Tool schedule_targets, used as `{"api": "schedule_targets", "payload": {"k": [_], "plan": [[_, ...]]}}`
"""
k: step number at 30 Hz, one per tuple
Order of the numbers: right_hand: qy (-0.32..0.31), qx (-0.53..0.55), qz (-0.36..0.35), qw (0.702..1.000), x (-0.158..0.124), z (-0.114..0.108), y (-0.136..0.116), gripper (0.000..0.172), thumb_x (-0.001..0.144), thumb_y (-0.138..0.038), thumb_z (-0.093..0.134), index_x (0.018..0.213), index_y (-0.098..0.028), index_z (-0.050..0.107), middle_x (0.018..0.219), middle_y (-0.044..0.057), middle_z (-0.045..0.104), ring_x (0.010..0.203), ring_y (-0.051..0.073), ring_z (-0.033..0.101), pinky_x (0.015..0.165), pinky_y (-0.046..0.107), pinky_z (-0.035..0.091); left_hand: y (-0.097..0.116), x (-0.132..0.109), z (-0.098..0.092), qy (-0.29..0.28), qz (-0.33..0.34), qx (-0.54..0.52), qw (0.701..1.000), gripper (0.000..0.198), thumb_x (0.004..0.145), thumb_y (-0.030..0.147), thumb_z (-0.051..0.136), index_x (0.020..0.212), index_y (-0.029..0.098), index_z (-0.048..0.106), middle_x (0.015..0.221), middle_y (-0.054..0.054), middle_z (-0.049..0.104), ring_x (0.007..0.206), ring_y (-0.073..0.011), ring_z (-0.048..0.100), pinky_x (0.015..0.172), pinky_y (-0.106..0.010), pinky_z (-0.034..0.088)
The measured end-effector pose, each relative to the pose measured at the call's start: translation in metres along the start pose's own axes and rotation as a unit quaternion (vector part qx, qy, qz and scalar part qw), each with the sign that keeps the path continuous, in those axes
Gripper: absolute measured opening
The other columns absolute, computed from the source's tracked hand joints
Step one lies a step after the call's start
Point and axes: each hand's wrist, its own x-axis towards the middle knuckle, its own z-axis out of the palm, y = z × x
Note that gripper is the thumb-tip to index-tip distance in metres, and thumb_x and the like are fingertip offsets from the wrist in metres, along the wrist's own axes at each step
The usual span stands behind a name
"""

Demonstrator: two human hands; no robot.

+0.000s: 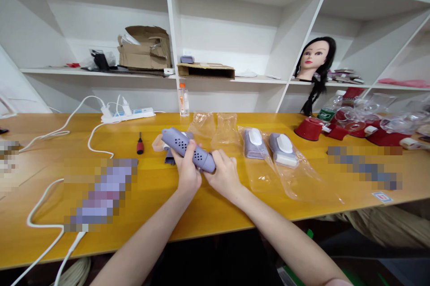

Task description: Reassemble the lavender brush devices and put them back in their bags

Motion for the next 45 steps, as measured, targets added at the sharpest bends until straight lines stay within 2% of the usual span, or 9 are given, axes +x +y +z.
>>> {"api": "schedule_targets", "payload": {"k": [3, 12, 16, 24, 32, 36, 40, 43, 45], "plan": [[0.013, 0.006, 0.001, 1.000, 0.002, -0.002, -0.003, 0.030, 0.072, -0.034, 0.059, 0.097, -0.019, 0.052, 0.102, 0.010, 0.057, 0.089, 0.024, 0.056, 0.070, 0.034, 0.041, 0.000, 0.002, -0.001, 0.015, -0.015, -0.006, 1.000, 0.047, 0.066, 0.033, 0.069, 0.105, 0.030, 0.043, 0.094, 0.001, 0.054, 0.070, -0.0110, 0.058, 0.070, -0.029, 0.050], [0.007, 0.069, 0.056, 0.996, 0.000, 0.004, -0.004, 0.029, 0.071, -0.033, 0.059, 0.095, -0.020, 0.051, 0.084, 0.006, 0.066, 0.076, 0.022, 0.061, 0.065, 0.031, 0.043, -0.006, -0.002, -0.001, -0.003, -0.026, -0.003, 1.000, 0.047, 0.068, 0.035, 0.069, 0.106, 0.032, 0.040, 0.088, 0.002, 0.052, 0.067, -0.0109, 0.057, 0.067, -0.029, 0.050], [0.010, 0.073, 0.026, 0.997, -0.001, 0.001, -0.003, 0.025, 0.073, -0.029, 0.057, 0.095, -0.021, 0.051, 0.085, 0.006, 0.066, 0.079, 0.022, 0.062, 0.066, 0.030, 0.043, -0.006, -0.002, -0.001, -0.016, -0.023, 0.009, 1.000, 0.048, 0.069, 0.034, 0.068, 0.108, 0.031, 0.040, 0.093, 0.001, 0.054, 0.069, -0.0110, 0.058, 0.068, -0.029, 0.050], [-0.064, 0.080, 0.070, 0.992, 0.003, -0.001, -0.002, 0.042, 0.073, -0.037, 0.061, 0.110, -0.022, 0.047, 0.096, 0.007, 0.067, 0.077, 0.023, 0.064, 0.060, 0.029, 0.041, -0.004, 0.002, -0.002, 0.006, 0.005, 0.028, 1.000, 0.050, 0.065, 0.029, 0.070, 0.107, 0.032, 0.042, 0.087, 0.003, 0.054, 0.068, -0.0106, 0.058, 0.067, -0.028, 0.050], [-0.065, -0.001, 0.012, 0.998, 0.002, -0.003, -0.002, 0.014, 0.079, -0.023, 0.051, 0.093, -0.020, 0.050, 0.086, 0.006, 0.066, 0.074, 0.021, 0.062, 0.059, 0.027, 0.039, 0.002, 0.007, -0.004, -0.016, -0.022, 0.026, 0.999, 0.049, 0.063, 0.035, 0.070, 0.102, 0.023, 0.045, 0.080, 0.001, 0.058, 0.063, -0.0139, 0.061, 0.065, -0.031, 0.049], [-0.055, 0.006, 0.001, 0.998, 0.000, -0.004, -0.006, 0.011, 0.080, -0.020, 0.049, 0.091, -0.020, 0.049, 0.088, 0.006, 0.064, 0.078, 0.020, 0.061, 0.062, 0.027, 0.041, 0.006, 0.013, -0.006, -0.036, -0.035, 0.026, 0.998, 0.043, 0.062, 0.040, 0.067, 0.095, 0.019, 0.049, 0.075, 0.001, 0.060, 0.063, -0.0160, 0.063, 0.068, -0.032, 0.049], [-0.066, 0.119, 0.017, 0.991, 0.002, -0.009, -0.005, 0.043, 0.072, -0.026, 0.060, 0.111, -0.020, 0.044, 0.108, 0.009, 0.059, 0.091, 0.021, 0.059, 0.071, 0.031, 0.046, 0.005, 0.016, -0.011, -0.074, -0.006, 0.005, 0.997, 0.041, 0.059, 0.037, 0.068, 0.093, 0.020, 0.052, 0.079, -0.001, 0.062, 0.070, -0.0170, 0.063, 0.070, -0.032, 0.049], [-0.108, 0.256, 0.063, 0.959, 0.008, -0.013, -0.002, 0.079, 0.056, -0.038, 0.075, 0.123, -0.020, 0.036, 0.116, 0.010, 0.056, 0.099, 0.023, 0.057, 0.077, 0.034, 0.047, 0.003, 0.015, -0.015, -0.126, 0.000, -0.001, 0.992, 0.044, 0.058, 0.037, 0.066, 0.096, 0.020, 0.055, 0.085, -0.004, 0.065, 0.082, -0.0217, 0.064, 0.074, -0.034, 0.049], [-0.139, 0.316, 0.099, 0.933, 0.012, -0.014, 0.000, 0.084, 0.051, -0.042, 0.077, 0.122, -0.020, 0.038, 0.111, 0.009, 0.058, 0.094, 0.022, 0.059, 0.074, 0.033, 0.048, 0.002, 0.014, -0.016, -0.150, -0.011, 0.004, 0.989, 0.046, 0.057, 0.039, 0.065, 0.098, 0.019, 0.056, 0.089, -0.006, 0.065, 0.091, -0.0251, 0.062, 0.078, -0.036, 0.049]]}}
